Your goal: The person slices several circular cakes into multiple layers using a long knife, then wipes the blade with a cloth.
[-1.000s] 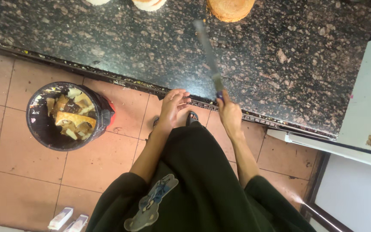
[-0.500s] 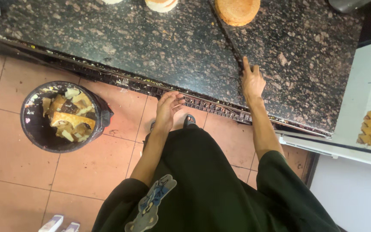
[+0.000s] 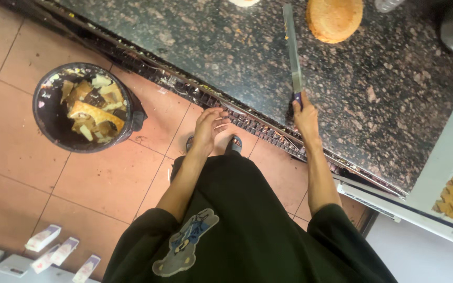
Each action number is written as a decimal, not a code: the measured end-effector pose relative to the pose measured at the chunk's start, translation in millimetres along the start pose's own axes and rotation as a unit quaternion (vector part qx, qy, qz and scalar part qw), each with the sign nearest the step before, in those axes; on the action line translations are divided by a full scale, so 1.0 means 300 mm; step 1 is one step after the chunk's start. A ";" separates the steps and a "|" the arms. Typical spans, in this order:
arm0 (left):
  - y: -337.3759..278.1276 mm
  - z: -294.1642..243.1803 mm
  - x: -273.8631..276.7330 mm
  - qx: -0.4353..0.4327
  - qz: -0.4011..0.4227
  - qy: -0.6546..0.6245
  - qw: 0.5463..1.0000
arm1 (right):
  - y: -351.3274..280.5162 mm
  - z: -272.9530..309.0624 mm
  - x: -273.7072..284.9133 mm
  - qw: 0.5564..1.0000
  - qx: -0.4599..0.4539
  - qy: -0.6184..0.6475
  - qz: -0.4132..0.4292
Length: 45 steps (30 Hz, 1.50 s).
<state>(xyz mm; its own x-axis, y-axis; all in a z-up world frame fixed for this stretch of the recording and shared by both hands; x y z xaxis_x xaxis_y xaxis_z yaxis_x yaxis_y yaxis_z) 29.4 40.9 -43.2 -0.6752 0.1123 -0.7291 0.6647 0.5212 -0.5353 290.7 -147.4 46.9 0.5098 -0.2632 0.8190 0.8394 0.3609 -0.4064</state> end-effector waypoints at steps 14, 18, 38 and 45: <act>0.052 -0.181 0.286 -0.083 -0.068 -0.071 0.992 | -0.410 0.665 -0.677 0.911 0.389 -0.002 0.134; 0.066 -0.402 0.452 -0.248 -0.104 0.108 0.957 | -0.529 0.754 -0.557 0.847 0.491 0.093 0.180; 0.213 -0.152 -0.250 -0.145 0.069 0.203 0.966 | -0.259 -0.280 0.045 0.884 0.056 0.461 0.040; 0.321 0.232 -0.695 -0.027 0.199 0.260 0.944 | -0.087 -0.454 0.129 0.828 0.050 0.558 -0.027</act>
<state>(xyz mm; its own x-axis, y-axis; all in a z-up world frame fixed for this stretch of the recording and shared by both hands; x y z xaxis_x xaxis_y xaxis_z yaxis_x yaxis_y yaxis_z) 256.5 8.7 27.6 -0.4501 0.7017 -0.5522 0.8913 0.3902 -0.2307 314.1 -288.9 34.0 0.3764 -0.9236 -0.0727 0.8749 0.3801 -0.3001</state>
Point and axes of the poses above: each hand's wrist, its own y-axis towards the middle knuckle, its own x-axis out of the back of the hand, z = x × y, the point moved 6 cm from there along y, towards the middle knuckle, and after that the axes turned 13 degrees about -y, right-handed, at the moved point
